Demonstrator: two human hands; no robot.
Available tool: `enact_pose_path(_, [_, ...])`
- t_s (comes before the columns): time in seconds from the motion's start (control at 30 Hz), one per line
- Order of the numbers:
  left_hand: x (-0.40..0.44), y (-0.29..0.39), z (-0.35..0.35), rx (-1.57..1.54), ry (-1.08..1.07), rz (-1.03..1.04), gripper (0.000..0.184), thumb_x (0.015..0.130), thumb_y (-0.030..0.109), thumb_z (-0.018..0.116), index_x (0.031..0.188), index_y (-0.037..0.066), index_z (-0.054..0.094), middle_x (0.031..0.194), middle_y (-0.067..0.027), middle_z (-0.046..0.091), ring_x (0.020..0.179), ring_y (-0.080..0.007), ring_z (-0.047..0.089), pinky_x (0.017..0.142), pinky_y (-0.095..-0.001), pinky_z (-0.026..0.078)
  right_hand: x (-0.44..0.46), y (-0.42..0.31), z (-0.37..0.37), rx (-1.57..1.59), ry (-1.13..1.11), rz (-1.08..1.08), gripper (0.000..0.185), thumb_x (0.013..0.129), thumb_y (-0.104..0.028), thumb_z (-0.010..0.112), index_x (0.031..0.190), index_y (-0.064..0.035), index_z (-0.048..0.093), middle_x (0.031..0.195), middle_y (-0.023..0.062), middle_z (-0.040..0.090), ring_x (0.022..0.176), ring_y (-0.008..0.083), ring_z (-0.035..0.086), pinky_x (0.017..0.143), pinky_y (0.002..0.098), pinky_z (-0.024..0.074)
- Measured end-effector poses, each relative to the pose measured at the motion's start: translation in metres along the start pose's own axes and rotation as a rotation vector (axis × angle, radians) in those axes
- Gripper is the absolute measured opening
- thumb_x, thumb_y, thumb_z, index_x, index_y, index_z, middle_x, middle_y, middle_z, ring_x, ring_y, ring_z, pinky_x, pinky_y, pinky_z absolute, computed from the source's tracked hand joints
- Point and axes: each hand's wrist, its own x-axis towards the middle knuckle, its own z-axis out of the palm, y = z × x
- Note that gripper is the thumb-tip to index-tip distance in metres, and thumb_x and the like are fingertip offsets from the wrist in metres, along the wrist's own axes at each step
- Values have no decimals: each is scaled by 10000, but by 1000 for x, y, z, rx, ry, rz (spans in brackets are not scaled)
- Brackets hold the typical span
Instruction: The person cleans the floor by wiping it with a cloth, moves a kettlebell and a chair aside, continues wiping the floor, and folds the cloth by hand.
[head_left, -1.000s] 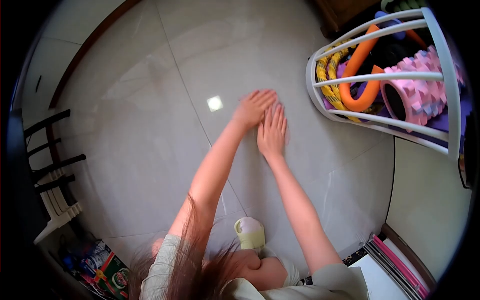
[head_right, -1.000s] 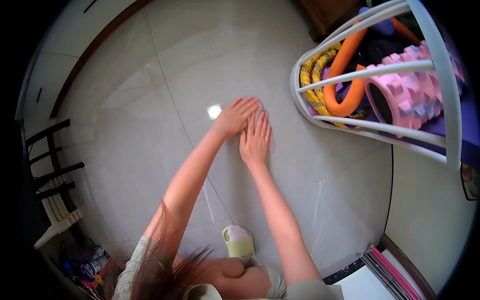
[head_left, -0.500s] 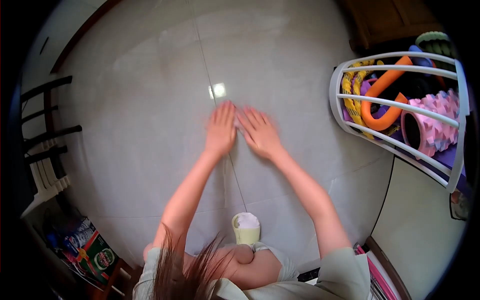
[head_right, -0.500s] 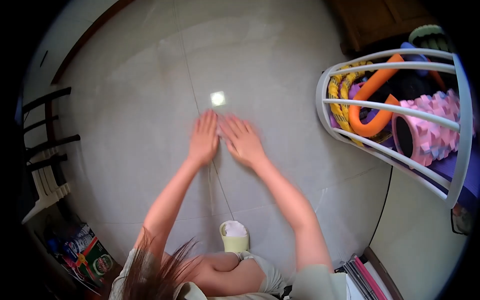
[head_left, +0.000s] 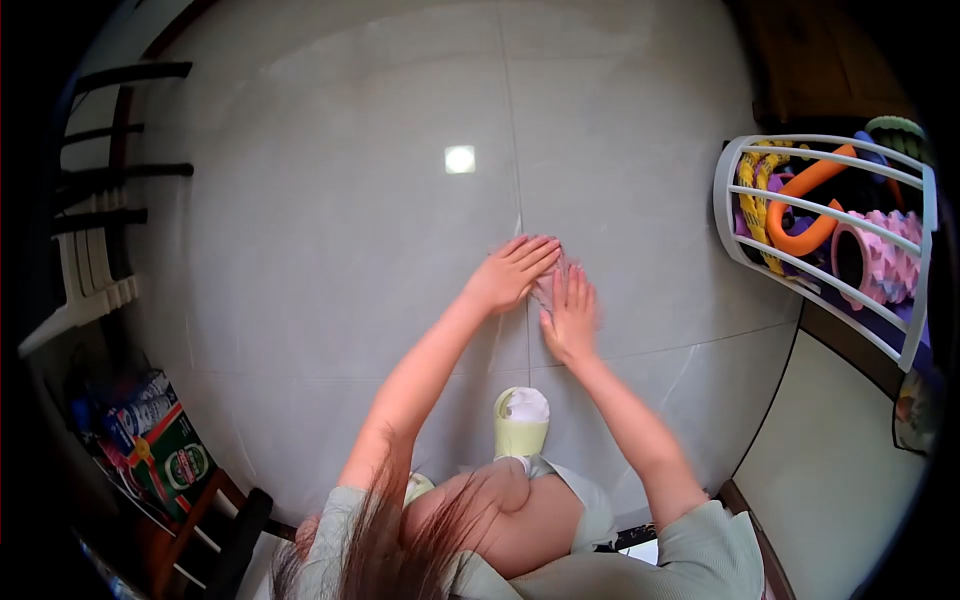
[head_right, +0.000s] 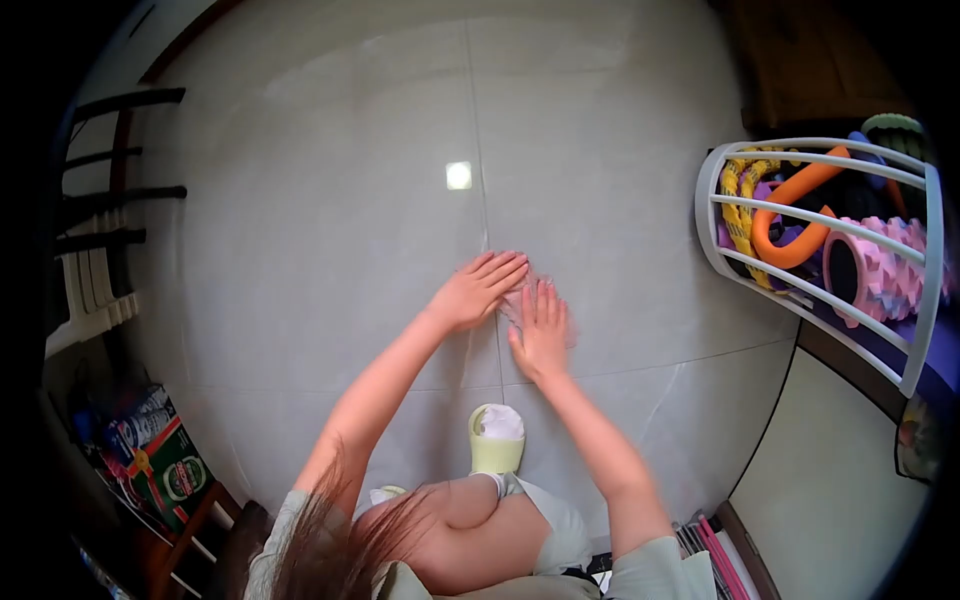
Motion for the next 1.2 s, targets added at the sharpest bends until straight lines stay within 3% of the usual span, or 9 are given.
enact_pose_path(0.37, [-147,-17,-5,41,45,-315,562,901,196,414,1438,94,285,1507,-47,252,1403,-202,193,1150,-400,144,-13,-125,61,51,-140,-164,783,836,-423,503,1457,-58,198,1513,205,131,1415,338,87,1133,496,82])
enact_pose_path(0.6, [-216,19,18,84,87,-517,555,903,187,409,1424,33,292,1503,-91,252,1401,-222,199,1147,-402,144,-49,-157,84,13,-251,-324,781,832,-427,512,1444,-35,225,1513,212,119,1419,326,78,1137,479,79])
enact_pose_path(0.73, [-238,27,21,13,155,-648,580,898,204,435,1431,40,274,1505,-81,249,1403,-223,191,1146,-406,144,-43,-158,82,30,-255,-448,717,857,-399,494,1441,-57,257,1515,173,165,1415,305,117,1133,471,114])
enact_pose_path(0.9, [-240,21,31,122,286,-908,665,885,253,498,1444,23,219,1512,-111,214,1409,-245,172,1142,-421,142,48,-163,70,30,-319,-801,576,910,-356,426,1431,-131,320,1504,101,250,1400,262,201,1127,458,170])
enact_pose_path(1.0, [-226,6,19,200,285,-921,708,884,281,507,1454,25,176,1520,-121,183,1413,-256,155,1141,-434,136,123,-153,48,-118,-410,-1120,523,937,-378,375,1426,-195,338,1503,66,263,1395,245,217,1130,446,181])
enact_pose_path(1.1, [-195,-16,2,110,323,-864,715,887,287,504,1457,25,161,1524,-125,168,1416,-270,135,1143,-445,119,171,-137,32,-132,-420,-1209,500,948,-415,346,1417,-243,353,1502,50,266,1394,242,217,1133,436,187])
enact_pose_path(1.2, [-144,-35,0,14,410,-832,702,905,259,479,1459,9,129,1524,-168,131,1415,-315,116,1143,-458,91,196,-117,10,-221,-354,-1059,488,960,-420,331,1415,-247,356,1508,53,248,1398,240,203,1144,430,158])
